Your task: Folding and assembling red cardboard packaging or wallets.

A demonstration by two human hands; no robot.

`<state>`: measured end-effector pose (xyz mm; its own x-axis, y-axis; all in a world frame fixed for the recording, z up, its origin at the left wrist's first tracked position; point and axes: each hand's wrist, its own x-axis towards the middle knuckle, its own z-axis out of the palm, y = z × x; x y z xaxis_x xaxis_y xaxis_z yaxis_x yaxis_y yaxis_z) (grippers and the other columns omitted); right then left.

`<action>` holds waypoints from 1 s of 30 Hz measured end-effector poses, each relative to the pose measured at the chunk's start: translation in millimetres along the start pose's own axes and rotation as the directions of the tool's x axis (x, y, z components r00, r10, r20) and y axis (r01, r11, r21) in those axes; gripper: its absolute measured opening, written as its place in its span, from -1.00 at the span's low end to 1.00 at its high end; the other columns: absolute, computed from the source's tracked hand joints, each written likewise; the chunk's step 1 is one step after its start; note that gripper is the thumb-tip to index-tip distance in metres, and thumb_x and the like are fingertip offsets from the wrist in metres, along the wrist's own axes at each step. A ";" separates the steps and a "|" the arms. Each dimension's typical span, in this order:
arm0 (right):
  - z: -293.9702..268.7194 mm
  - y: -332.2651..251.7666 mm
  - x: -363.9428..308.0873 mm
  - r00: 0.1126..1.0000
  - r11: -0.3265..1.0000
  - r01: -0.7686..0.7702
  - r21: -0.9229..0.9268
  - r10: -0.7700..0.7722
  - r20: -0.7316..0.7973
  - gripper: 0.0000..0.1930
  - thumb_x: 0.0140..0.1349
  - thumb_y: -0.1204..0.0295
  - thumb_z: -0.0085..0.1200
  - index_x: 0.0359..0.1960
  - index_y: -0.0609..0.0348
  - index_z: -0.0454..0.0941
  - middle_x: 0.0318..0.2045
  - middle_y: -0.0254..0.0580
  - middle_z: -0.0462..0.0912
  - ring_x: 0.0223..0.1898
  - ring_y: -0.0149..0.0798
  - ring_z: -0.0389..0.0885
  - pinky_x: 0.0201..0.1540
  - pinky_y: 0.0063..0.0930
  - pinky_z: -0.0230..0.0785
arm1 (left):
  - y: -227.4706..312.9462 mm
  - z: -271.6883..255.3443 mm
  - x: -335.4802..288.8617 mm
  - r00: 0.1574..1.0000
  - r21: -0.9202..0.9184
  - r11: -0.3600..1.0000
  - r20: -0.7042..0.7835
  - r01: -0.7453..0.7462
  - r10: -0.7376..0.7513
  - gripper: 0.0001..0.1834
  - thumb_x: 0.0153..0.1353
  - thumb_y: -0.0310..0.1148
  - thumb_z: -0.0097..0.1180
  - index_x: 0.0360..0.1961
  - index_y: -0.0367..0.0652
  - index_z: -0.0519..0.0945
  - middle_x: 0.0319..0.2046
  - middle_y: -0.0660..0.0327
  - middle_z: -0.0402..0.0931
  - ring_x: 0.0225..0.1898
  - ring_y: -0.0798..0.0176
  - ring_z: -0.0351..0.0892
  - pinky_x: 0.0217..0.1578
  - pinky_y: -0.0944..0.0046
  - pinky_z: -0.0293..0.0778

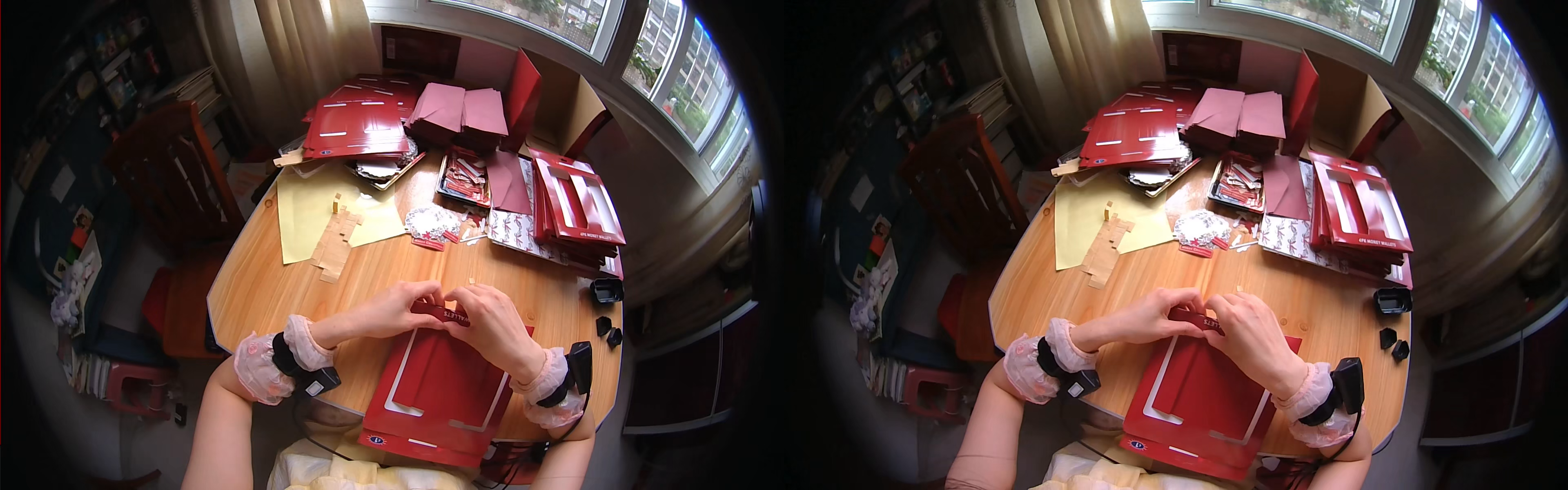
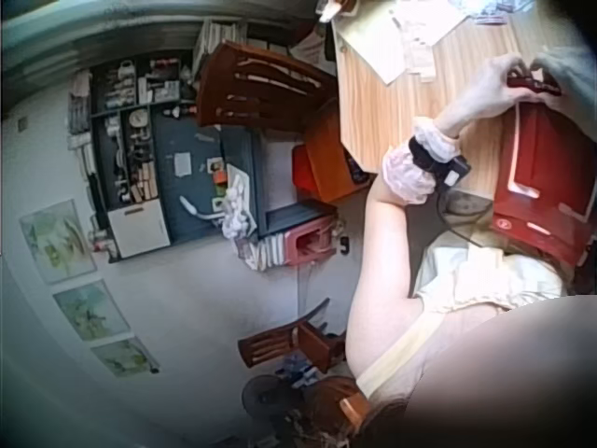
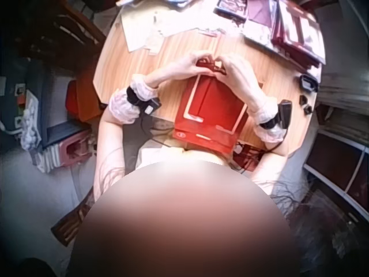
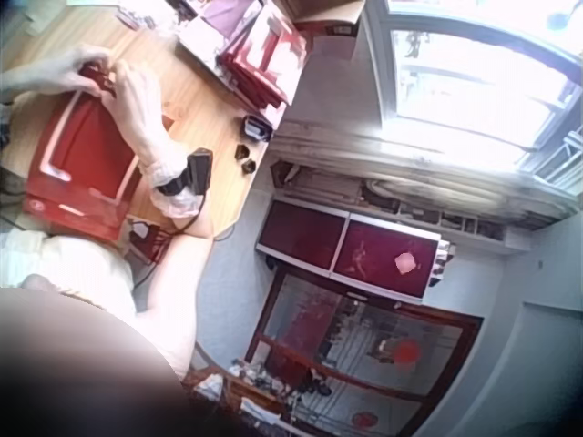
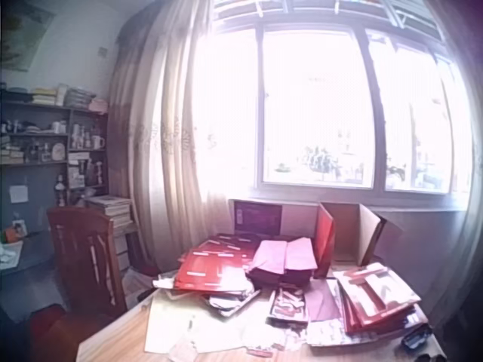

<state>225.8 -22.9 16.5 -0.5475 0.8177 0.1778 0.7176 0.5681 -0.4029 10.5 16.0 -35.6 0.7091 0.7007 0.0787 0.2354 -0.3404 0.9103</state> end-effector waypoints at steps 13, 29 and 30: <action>-15.7 2.4 -8.1 0.989 0.973 -0.134 0.189 0.120 0.084 -0.68 0.11 0.36 0.32 -0.13 0.23 0.60 -0.26 -0.05 0.60 -0.19 0.03 0.60 -0.08 -0.20 0.43 | -4.4 0.7 0.1 0.998 -0.078 0.995 -0.022 0.057 -0.059 -0.70 0.24 -0.33 0.32 -0.12 -0.22 0.52 -0.27 0.16 0.64 -0.19 0.30 0.60 -0.12 0.29 0.49; -34.6 7.2 -34.9 0.988 0.989 -0.142 -0.044 0.144 0.060 -0.67 0.00 0.43 0.28 -0.16 0.21 0.59 -0.27 -0.12 0.56 -0.14 -0.02 0.53 -0.07 -0.22 0.37 | 2.0 0.3 1.3 0.998 -0.006 0.999 -0.044 0.041 -0.041 -0.71 0.26 -0.33 0.30 -0.13 -0.24 0.50 -0.29 0.13 0.64 -0.20 0.24 0.65 -0.16 0.25 0.53; -34.4 7.6 -35.2 0.986 0.986 -0.147 -0.084 0.153 0.071 -0.67 -0.01 0.42 0.29 -0.17 0.22 0.58 -0.27 -0.11 0.56 -0.15 -0.02 0.53 -0.08 -0.22 0.38 | 1.7 0.5 1.5 0.999 0.000 0.999 -0.044 0.033 -0.033 -0.72 0.26 -0.34 0.30 -0.13 -0.24 0.50 -0.28 0.13 0.64 -0.20 0.23 0.65 -0.16 0.25 0.54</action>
<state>265.3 -44.1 38.0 -0.4601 0.8865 0.0497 0.8240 0.4472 -0.3480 12.3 16.1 -34.2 0.6714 0.7381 0.0667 0.2585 -0.3175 0.9124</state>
